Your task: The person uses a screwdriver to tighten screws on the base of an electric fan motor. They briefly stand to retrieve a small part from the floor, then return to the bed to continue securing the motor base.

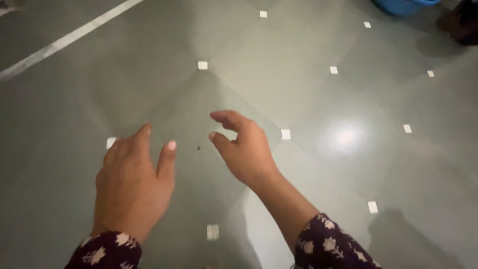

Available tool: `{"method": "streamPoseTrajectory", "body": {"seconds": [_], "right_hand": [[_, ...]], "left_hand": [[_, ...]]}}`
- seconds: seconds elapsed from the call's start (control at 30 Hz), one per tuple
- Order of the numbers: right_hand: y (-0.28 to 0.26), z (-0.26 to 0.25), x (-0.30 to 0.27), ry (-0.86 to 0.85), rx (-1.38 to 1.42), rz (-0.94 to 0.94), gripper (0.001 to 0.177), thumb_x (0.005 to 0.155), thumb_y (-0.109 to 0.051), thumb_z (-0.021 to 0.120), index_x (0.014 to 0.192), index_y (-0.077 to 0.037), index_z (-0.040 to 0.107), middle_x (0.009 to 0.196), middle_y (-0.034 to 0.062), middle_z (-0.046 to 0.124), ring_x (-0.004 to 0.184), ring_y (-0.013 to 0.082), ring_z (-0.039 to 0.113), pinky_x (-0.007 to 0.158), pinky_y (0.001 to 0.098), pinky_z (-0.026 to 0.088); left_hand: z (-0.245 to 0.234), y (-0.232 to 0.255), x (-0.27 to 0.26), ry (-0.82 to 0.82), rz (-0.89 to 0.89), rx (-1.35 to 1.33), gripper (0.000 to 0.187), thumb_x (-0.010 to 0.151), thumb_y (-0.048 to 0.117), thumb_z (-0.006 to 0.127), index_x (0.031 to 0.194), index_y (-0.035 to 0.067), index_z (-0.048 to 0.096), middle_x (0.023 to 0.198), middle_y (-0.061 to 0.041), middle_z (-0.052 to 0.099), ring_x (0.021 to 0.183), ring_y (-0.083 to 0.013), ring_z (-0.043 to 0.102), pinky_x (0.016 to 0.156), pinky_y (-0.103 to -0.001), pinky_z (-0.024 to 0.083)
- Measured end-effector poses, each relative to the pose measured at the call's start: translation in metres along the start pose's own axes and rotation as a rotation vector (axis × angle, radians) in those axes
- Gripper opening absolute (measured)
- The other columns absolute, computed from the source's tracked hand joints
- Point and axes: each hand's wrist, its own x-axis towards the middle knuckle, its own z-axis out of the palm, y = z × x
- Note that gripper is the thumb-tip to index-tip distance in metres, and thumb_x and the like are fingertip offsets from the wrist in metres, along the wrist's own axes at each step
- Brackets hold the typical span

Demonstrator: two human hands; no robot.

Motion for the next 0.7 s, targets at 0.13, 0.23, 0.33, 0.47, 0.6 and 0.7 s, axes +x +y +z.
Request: {"method": "streamPoseTrajectory", "body": {"seconds": [0.13,0.23,0.33,0.47,0.6,0.7], "right_hand": [[0.014,0.013,0.035,-0.055,-0.016,0.060,0.041,0.088,-0.018,0.067,0.129,-0.012,0.067,0.132,0.0069,0.070,0.129,0.0234,0.062,0.096,0.0369,0.055],[0.027,0.019,0.069,-0.061,-0.072,0.026,0.040,0.089,-0.018,0.067,0.129,-0.011,0.068,0.131,0.0084,0.072,0.128,0.0238,0.064,0.101,0.0375,0.054],[0.042,0.024,0.101,-0.108,-0.082,0.036,0.039,0.089,-0.018,0.067,0.127,-0.011,0.068,0.131,0.0077,0.071,0.127,0.0241,0.063,0.101,0.0381,0.051],[0.064,0.033,0.142,-0.139,-0.135,0.077,0.038,0.087,-0.017,0.068,0.125,-0.013,0.070,0.127,0.0094,0.070,0.124,0.0250,0.063,0.098,0.0381,0.051],[0.096,0.052,0.166,-0.122,-0.115,-0.024,0.034,0.087,-0.016,0.069,0.120,-0.009,0.072,0.119,0.0117,0.076,0.115,0.0241,0.071,0.098,0.0350,0.055],[0.123,0.070,0.182,-0.112,-0.073,0.091,0.030,0.086,-0.014,0.070,0.115,-0.009,0.075,0.112,0.0108,0.078,0.108,0.0211,0.074,0.094,0.0331,0.056]], "left_hand": [[0.013,-0.011,0.044,-0.049,0.058,0.082,0.063,0.097,0.047,0.050,0.147,0.007,0.045,0.143,-0.016,0.052,0.139,-0.0322,0.042,0.109,-0.049,0.039],[0.024,-0.015,0.078,-0.068,0.088,0.090,0.063,0.096,0.044,0.052,0.149,0.010,0.045,0.148,-0.012,0.048,0.138,-0.0305,0.041,0.108,-0.049,0.038],[0.034,-0.018,0.114,-0.114,0.095,0.115,0.062,0.095,0.042,0.056,0.147,0.012,0.044,0.154,-0.009,0.043,0.139,-0.0286,0.041,0.107,-0.048,0.038],[0.050,-0.021,0.153,-0.226,0.074,0.134,0.065,0.093,0.040,0.058,0.151,0.014,0.042,0.156,-0.007,0.043,0.138,-0.0268,0.044,0.109,-0.045,0.040],[0.078,-0.029,0.179,-0.368,0.021,0.096,0.060,0.095,0.038,0.058,0.149,0.015,0.043,0.150,-0.006,0.050,0.135,-0.0276,0.051,0.109,-0.044,0.045],[0.109,-0.043,0.196,-0.428,0.038,0.145,0.058,0.093,0.034,0.063,0.147,0.019,0.047,0.143,-0.008,0.055,0.127,-0.0287,0.057,0.106,-0.044,0.046]]}}
